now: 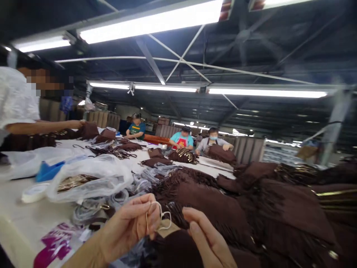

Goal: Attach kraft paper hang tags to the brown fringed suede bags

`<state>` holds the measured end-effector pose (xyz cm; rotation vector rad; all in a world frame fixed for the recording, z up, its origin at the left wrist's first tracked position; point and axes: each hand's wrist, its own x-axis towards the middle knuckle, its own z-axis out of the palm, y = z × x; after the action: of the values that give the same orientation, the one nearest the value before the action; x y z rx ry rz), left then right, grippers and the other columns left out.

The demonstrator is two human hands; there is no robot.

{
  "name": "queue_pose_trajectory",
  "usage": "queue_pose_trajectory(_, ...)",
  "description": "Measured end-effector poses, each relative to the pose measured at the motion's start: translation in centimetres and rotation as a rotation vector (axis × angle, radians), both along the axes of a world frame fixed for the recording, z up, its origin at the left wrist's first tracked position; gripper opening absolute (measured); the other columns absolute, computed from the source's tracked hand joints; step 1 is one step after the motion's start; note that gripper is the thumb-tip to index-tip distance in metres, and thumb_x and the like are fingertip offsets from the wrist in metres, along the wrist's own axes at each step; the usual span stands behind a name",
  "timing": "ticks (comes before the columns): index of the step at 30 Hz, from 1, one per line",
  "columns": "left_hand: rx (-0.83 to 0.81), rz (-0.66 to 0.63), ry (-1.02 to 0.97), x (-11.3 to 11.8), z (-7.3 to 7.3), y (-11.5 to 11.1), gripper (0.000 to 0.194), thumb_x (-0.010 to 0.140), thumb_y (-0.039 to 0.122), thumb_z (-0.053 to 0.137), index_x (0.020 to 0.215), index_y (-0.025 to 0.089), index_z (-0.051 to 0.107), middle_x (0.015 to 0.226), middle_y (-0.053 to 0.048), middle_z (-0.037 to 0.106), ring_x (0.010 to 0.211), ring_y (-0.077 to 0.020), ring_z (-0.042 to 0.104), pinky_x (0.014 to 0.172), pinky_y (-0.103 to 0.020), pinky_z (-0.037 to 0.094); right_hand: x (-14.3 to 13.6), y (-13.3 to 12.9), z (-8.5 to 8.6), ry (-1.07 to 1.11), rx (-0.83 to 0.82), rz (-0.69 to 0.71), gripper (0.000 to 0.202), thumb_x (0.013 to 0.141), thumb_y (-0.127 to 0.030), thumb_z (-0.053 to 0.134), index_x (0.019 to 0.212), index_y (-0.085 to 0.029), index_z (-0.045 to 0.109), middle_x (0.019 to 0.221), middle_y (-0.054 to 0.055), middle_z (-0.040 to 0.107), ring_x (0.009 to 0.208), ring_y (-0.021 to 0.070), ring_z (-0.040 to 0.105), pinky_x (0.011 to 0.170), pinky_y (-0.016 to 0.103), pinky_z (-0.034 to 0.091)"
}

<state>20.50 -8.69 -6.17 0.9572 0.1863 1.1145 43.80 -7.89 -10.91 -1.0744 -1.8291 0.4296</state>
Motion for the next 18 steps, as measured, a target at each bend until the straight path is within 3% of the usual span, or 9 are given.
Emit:
queue_pose_trajectory(3,-0.064,-0.038,0.005,1.8,-1.4,-1.1,0.025,0.077,0.026,0.077,0.072,0.014,0.056,0.062,0.003,0.052,0.055,-0.0089,0.052,0.052,-0.02,0.048,-1.0,-0.9,2.8,0.239,-0.219,0.23,0.047,0.094,-0.058,0.046,0.109,-0.022,0.072,0.111,0.008,0.071,0.107,0.0259,0.063,0.095,0.035,0.05)
queue_pose_trajectory(6,-0.064,-0.024,0.067,3.1,-2.1,-1.6,0.029,0.075,0.031,0.078,0.069,0.014,0.055,0.061,0.002,0.053,0.054,-0.0092,0.051,0.052,-0.02,0.045,-1.7,-2.1,4.2,0.201,-0.271,0.313,0.031,0.087,-0.047,0.062,0.092,-0.02,0.074,0.088,0.004,0.073,0.084,0.022,0.066,0.075,0.028,0.052)
queue_pose_trajectory(8,-0.037,0.002,0.133,3.8,-2.1,-2.1,0.03,0.077,0.034,0.076,0.069,0.015,0.055,0.06,0.002,0.054,0.054,-0.0097,0.05,0.056,-0.022,0.043,-1.7,-2.7,4.0,0.119,-0.197,0.309,0.015,0.083,-0.033,0.067,0.082,-0.02,0.075,0.077,0.001,0.072,0.073,0.0189,0.064,0.068,0.025,0.049)
queue_pose_trajectory(10,0.02,0.043,0.225,4.2,-1.9,-2.8,0.029,0.078,0.037,0.074,0.07,0.014,0.058,0.063,0.0,0.058,0.059,-0.0111,0.052,0.062,-0.023,0.042,-1.5,-2.8,3.1,0.104,-0.105,0.271,0.014,0.083,-0.027,0.066,0.074,-0.021,0.075,0.07,0.0,0.07,0.067,0.0168,0.062,0.064,0.024,0.046)
queue_pose_trajectory(14,0.224,0.048,0.549,4.0,-1.8,-3.9,0.039,0.085,0.051,0.062,0.081,0.012,0.068,0.08,-0.008,0.068,0.079,-0.0196,0.06,0.076,-0.029,0.043,-0.7,-2.2,1.3,0.327,-0.165,0.238,0.018,0.085,-0.034,0.066,0.075,-0.02,0.071,0.068,0.0,0.069,0.067,0.0167,0.061,0.064,0.023,0.046)
queue_pose_trajectory(16,0.306,0.164,0.685,3.5,-2.0,-3.7,0.042,0.086,0.054,0.057,0.081,0.014,0.069,0.08,-0.007,0.068,0.078,-0.02,0.06,0.074,-0.029,0.043,-0.3,-2.0,0.7,0.44,-0.225,0.269,0.023,0.085,-0.042,0.067,0.077,-0.02,0.07,0.07,0.0,0.069,0.068,0.0172,0.062,0.066,0.025,0.047)
queue_pose_trajectory(18,0.343,0.38,0.747,3.3,-2.4,-3.3,0.035,0.086,0.05,0.056,0.081,0.017,0.067,0.078,-0.004,0.066,0.076,-0.0186,0.059,0.07,-0.027,0.042,-0.2,-2.1,0.5,0.511,-0.256,0.308,0.029,0.084,-0.048,0.069,0.077,-0.02,0.07,0.069,0.001,0.07,0.068,0.0173,0.062,0.067,0.025,0.048)
